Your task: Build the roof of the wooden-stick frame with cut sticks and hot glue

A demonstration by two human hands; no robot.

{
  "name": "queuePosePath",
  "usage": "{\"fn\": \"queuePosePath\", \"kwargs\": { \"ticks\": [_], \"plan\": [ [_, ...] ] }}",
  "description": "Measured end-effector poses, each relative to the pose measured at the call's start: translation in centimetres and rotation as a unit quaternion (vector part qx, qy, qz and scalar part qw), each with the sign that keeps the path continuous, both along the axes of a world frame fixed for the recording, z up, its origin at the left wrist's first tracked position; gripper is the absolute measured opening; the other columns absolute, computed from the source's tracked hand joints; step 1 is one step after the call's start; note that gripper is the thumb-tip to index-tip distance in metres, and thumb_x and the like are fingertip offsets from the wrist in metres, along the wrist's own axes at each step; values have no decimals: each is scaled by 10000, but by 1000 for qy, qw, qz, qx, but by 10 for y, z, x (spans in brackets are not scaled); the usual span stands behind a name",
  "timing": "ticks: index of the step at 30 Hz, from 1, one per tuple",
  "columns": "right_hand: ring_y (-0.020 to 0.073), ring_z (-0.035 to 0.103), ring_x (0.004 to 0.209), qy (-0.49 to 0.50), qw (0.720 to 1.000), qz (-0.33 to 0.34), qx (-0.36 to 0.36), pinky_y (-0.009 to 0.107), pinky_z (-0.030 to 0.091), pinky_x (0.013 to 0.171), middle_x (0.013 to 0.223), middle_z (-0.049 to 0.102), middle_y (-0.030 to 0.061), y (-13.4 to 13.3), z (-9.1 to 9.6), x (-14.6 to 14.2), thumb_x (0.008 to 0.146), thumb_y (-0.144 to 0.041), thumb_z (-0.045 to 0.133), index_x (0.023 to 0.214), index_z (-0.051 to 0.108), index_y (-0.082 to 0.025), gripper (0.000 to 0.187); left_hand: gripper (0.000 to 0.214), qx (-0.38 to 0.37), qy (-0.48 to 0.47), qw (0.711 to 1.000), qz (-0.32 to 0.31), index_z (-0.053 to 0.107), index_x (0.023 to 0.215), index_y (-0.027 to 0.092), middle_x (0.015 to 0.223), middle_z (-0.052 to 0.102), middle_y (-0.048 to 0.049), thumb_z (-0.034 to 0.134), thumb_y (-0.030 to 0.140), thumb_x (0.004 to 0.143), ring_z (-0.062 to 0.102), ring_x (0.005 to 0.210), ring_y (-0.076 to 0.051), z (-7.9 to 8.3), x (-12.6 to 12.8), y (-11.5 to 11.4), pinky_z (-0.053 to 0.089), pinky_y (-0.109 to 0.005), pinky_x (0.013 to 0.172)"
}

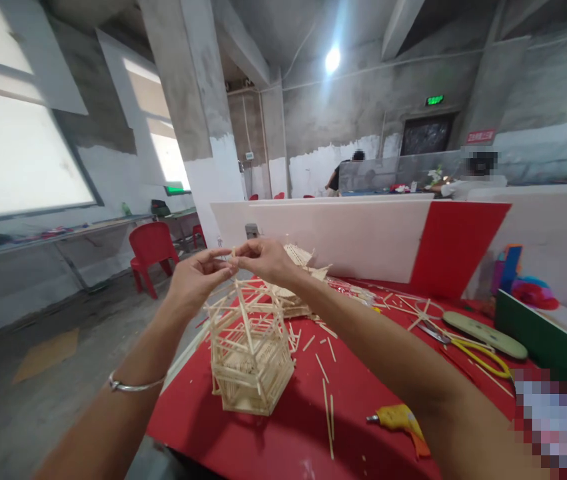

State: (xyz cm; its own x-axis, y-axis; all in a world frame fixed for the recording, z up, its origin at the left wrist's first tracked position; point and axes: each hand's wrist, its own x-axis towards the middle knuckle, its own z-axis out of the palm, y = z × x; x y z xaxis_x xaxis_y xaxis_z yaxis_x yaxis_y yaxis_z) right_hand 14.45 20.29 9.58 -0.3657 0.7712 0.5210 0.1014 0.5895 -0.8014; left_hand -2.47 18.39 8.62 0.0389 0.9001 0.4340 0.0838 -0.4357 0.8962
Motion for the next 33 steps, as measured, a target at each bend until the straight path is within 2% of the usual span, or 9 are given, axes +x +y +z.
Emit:
{"fn": "queuePosePath", "kwargs": {
  "ticks": [7,11,14,16,18,20,22,26,33],
  "plan": [
    [90,611,692,6,991,131,5,216,489,656,709,662,-16,-67,24,45,781,-356,717,796,648,-140,227,424,59,45,997,8,659,1056,144,730,690,-14,788,244,664,638,616,-130,15,36,-78,511,-216,550],
    [78,585,633,-89,984,157,-1,201,447,584,690,649,-25,-94,13,85,817,-344,679,843,685,-146,200,440,9,19,999,29,647,1145,175,784,688,-5,733,265,724,632,629,-133,-29,73,-121,530,-223,542],
    [68,527,567,-184,977,104,-19,197,383,518,665,634,-30,-85,-19,122,835,-412,640,876,722,-159,269,348,-51,18,999,8,674,1102,188,782,675,-13,672,313,777,631,644,-143,-97,105,-131,525,-234,546],
    [90,559,611,-240,970,0,-31,207,395,541,722,667,-10,-68,-51,146,861,-434,589,896,730,-164,307,205,-74,72,994,-23,725,937,177,785,673,-35,640,289,787,627,695,-157,-148,125,-129,516,-246,598],
    [114,609,682,-350,929,-108,-56,213,423,594,786,702,0,-48,-89,165,890,-379,543,934,729,-175,280,148,-110,110,987,-32,722,818,164,741,658,-40,607,246,776,615,690,-162,-193,140,-123,489,-253,613],
    [152,643,731,-404,903,-121,-78,239,447,657,797,722,22,-28,-129,174,833,-271,619,887,740,-154,176,173,-144,127,981,-23,690,746,154,678,634,-36,542,231,794,591,641,-159,-225,149,-117,462,-263,619],
    [171,654,811,-443,885,-110,-94,269,474,748,867,725,39,-11,-165,173,827,-233,646,888,727,-146,133,183,-142,157,977,-7,674,723,154,696,644,-46,518,221,793,589,671,-170,-243,153,-112,441,-272,647],
    [195,624,978,-500,855,-72,-115,402,527,846,1140,630,72,18,-213,151,913,-347,585,1141,604,-155,298,199,-142,188,971,34,681,771,158,763,676,-57,508,249,804,602,734,-187,-251,153,-101,426,-277,694],
    [212,604,1037,-560,819,-30,-121,427,522,872,1221,589,84,47,-235,129,920,-358,574,1209,568,-175,342,205,-166,185,967,46,674,761,167,714,658,-31,498,257,817,582,667,-168,-263,149,-85,410,-254,648]
  ]
}}
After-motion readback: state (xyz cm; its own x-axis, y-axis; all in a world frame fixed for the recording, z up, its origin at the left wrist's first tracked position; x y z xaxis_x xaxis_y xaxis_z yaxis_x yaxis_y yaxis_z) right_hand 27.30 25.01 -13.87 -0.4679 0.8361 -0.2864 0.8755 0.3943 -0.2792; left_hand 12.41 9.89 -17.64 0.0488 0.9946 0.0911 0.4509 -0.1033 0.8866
